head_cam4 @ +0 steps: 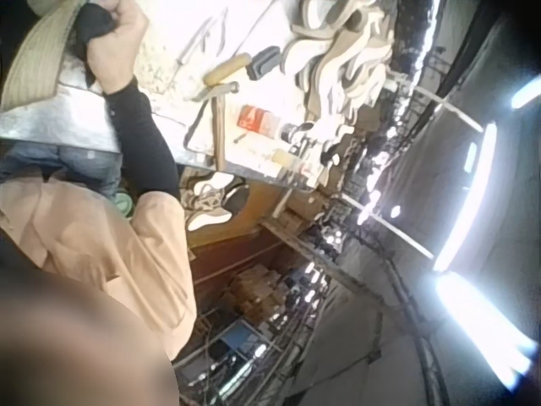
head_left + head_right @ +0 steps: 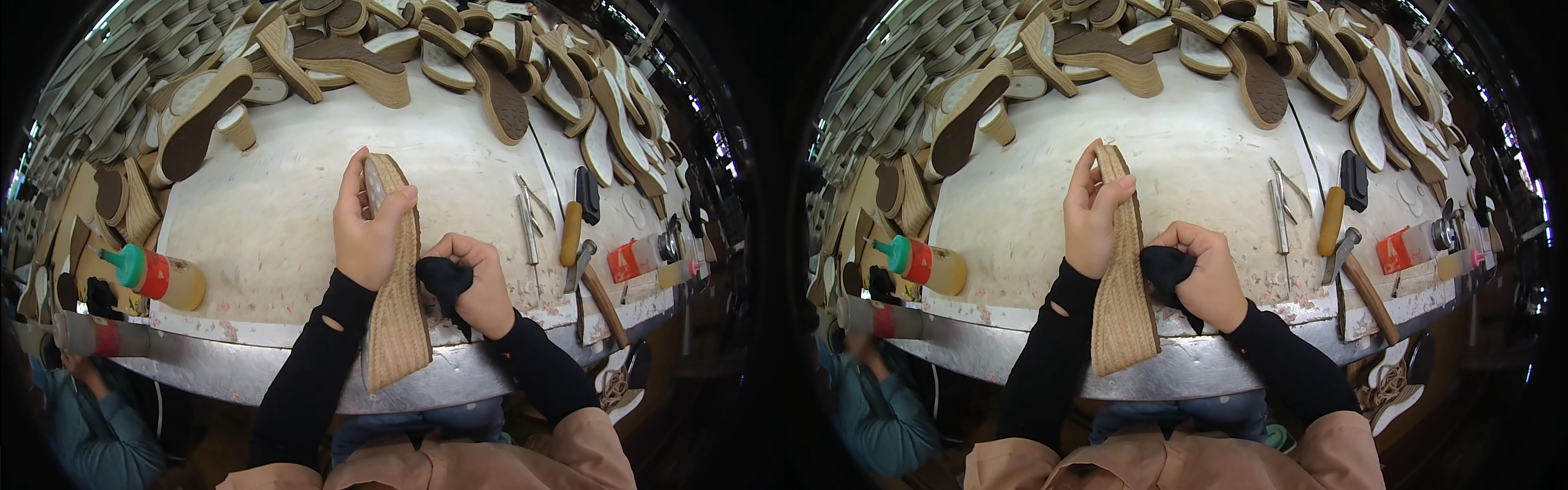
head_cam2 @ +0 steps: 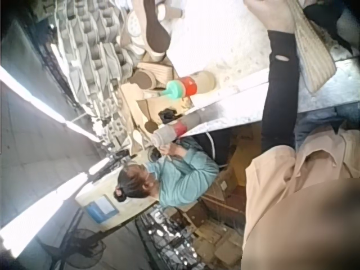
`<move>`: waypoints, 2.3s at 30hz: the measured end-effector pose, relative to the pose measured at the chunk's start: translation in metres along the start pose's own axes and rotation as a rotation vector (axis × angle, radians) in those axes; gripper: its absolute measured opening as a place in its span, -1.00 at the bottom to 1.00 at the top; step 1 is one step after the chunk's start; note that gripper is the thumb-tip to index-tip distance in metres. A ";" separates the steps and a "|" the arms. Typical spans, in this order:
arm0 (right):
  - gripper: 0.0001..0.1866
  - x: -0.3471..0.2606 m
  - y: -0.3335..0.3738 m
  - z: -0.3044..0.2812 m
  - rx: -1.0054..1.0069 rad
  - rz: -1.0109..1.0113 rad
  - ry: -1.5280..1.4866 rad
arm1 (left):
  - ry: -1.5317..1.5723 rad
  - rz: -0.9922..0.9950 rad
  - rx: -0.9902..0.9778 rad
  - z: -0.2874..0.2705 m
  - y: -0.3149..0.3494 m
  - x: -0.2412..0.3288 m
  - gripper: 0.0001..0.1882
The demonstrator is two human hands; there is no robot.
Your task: The person trims the edge of a woven shoe heel with pliers, then uses a metal rod to press and smooth the woven material. They wipe the heel with a black cloth and continue pressing the weave with the rod. The work is performed at a bench surrounded by many shoe soles and tools.
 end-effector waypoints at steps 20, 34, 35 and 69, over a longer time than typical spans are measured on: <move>-0.89 0.005 -0.001 0.001 -0.067 0.179 -0.100 | -0.016 -0.007 0.004 0.000 0.000 -0.001 -0.29; -0.90 -0.010 0.001 0.000 0.075 -0.164 0.160 | -0.037 -0.016 0.017 -0.002 -0.001 -0.003 -0.31; -0.93 -0.009 0.000 -0.002 0.073 -0.157 0.157 | -0.039 -0.013 0.014 -0.002 -0.001 -0.003 -0.31; -0.90 -0.033 0.002 -0.002 0.026 -0.545 0.528 | -0.045 -0.048 -0.086 0.004 -0.001 -0.004 -0.27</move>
Point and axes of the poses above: each hand's wrist, its own y-axis away from the middle knuckle, its own z-axis out of the palm, x = y × z, the point moved 7 cm from there along -y, towards the middle knuckle, and after that the axes turned 8 degrees about y, right-handed, at the moved point
